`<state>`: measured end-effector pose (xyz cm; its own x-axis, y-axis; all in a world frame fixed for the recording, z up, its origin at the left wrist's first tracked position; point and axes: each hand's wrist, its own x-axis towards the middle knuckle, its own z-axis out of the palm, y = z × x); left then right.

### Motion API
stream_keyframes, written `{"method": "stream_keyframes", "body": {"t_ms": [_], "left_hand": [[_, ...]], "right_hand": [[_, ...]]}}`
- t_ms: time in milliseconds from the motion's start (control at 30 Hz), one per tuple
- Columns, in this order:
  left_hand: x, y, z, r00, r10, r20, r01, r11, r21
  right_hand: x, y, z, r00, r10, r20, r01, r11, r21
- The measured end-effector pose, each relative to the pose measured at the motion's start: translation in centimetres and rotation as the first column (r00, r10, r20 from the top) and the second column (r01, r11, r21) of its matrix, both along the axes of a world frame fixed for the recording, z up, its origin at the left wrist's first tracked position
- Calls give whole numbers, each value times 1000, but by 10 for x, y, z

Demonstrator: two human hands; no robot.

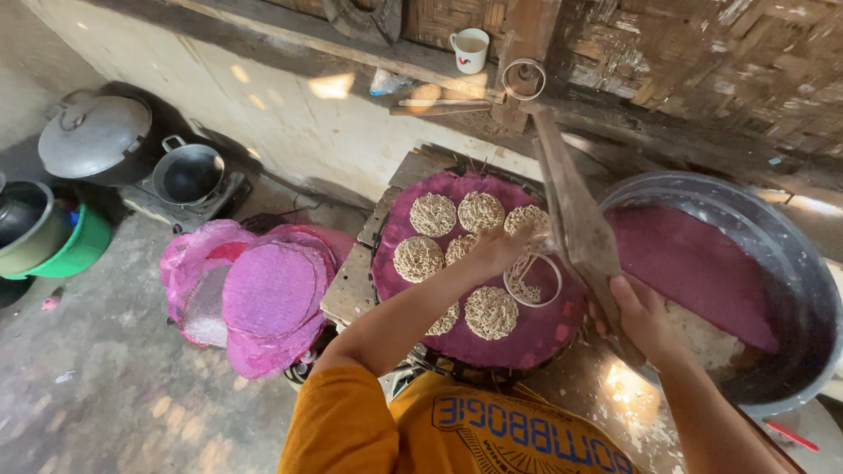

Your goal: The person presses dough snacks using a hand-held wooden press. They scoop dough from a large basin into the press, squeeze the handles to extrude noodle-like strands onto a round mesh tray, and place each finished disc on the tray, repeating the cycle.

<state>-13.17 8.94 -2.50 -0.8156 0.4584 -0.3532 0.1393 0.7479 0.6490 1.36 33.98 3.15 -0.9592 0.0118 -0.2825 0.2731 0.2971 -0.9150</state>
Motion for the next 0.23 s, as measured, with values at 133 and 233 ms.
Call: {"method": "stream_keyframes", "body": {"t_ms": [133,233], "left_hand": [[21,4,42,838,-281,-467,244,960,-140],[40,9,95,887,-161,-433,123,986,-114]], "right_hand": [[7,19,5,991,-41,-127,30,996,-86],[11,32,1,979,-168,-116,153,980,-129]]}}
